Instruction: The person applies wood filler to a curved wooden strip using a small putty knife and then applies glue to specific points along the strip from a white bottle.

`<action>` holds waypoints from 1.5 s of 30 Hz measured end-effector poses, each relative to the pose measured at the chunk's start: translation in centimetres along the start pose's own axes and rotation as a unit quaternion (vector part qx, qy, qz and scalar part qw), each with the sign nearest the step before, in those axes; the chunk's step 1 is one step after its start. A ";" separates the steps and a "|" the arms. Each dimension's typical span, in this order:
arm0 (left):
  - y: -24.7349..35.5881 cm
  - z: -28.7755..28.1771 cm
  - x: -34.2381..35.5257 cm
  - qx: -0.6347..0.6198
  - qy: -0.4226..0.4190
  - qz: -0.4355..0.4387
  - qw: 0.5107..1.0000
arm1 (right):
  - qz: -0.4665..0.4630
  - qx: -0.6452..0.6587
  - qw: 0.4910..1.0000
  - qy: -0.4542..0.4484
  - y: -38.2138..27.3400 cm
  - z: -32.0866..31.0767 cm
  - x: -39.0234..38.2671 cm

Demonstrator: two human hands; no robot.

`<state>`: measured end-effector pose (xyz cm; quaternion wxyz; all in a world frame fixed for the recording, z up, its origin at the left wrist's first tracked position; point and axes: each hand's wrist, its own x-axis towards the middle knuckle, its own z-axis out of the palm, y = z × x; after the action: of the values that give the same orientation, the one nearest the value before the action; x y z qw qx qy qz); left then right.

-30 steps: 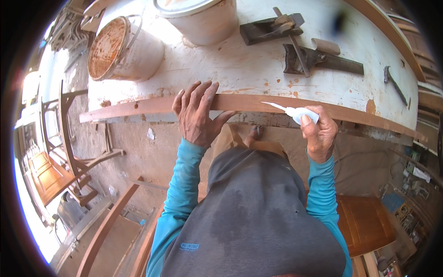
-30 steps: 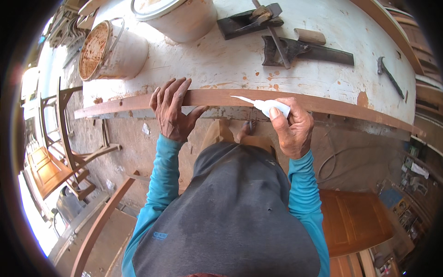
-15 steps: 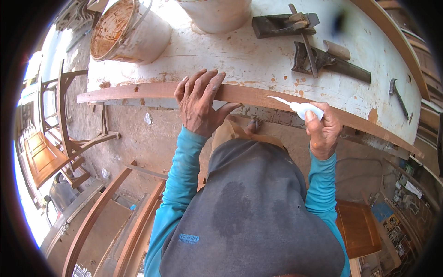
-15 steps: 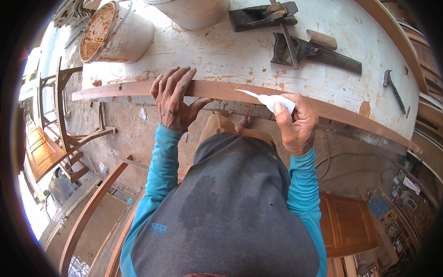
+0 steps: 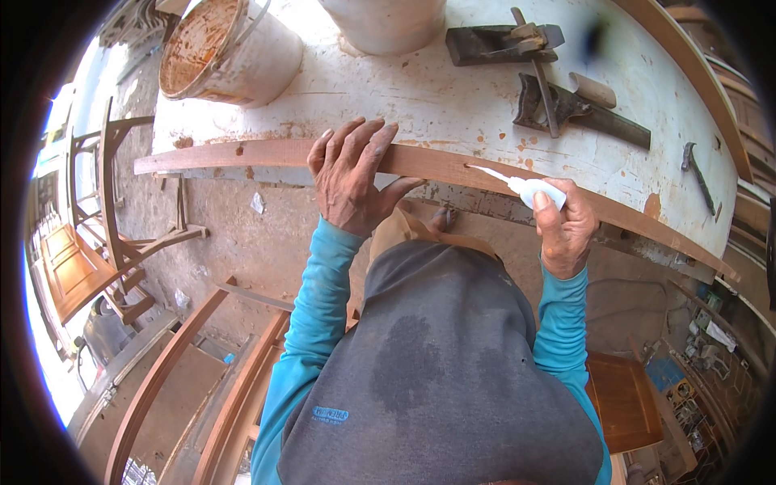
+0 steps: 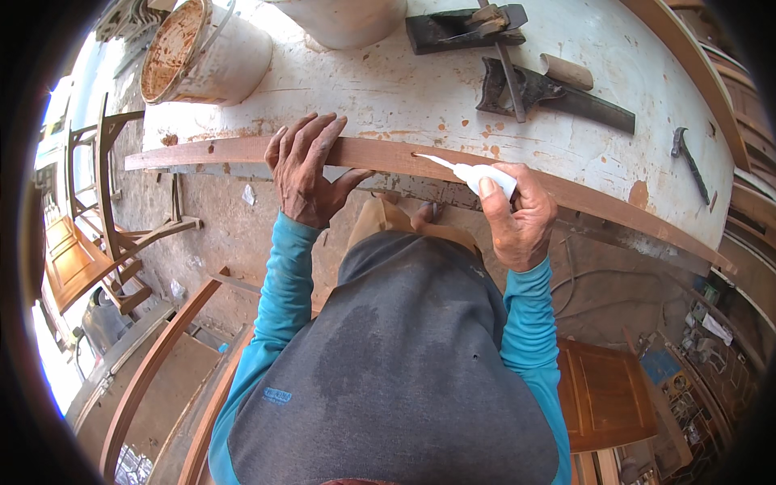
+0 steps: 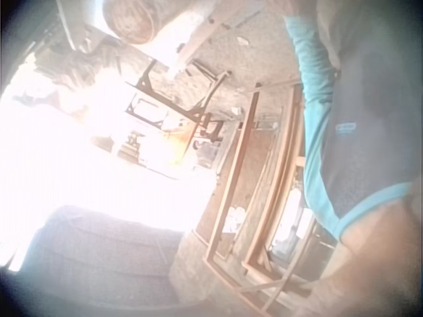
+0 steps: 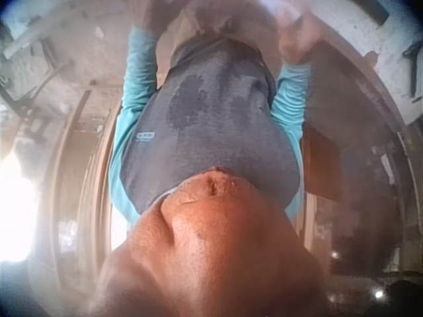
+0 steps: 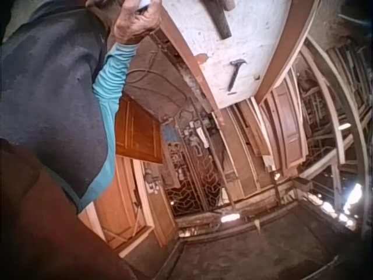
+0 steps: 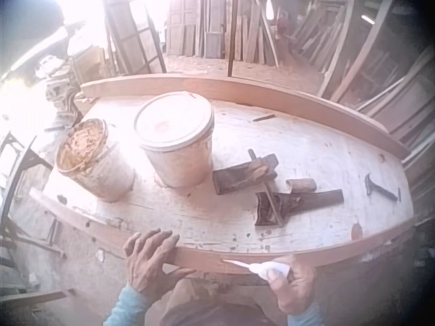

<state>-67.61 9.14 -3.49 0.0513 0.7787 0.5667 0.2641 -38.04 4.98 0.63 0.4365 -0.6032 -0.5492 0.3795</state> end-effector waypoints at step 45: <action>-0.5 1.0 0.1 0.077 0.048 0.077 0.993 | 0.119 0.183 0.936 0.275 2.5 -10.1 -9.3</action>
<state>-67.54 9.60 -4.45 -0.0564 0.8081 0.5255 0.2603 -28.78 -5.39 1.45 0.6249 -0.6544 -0.2530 0.3424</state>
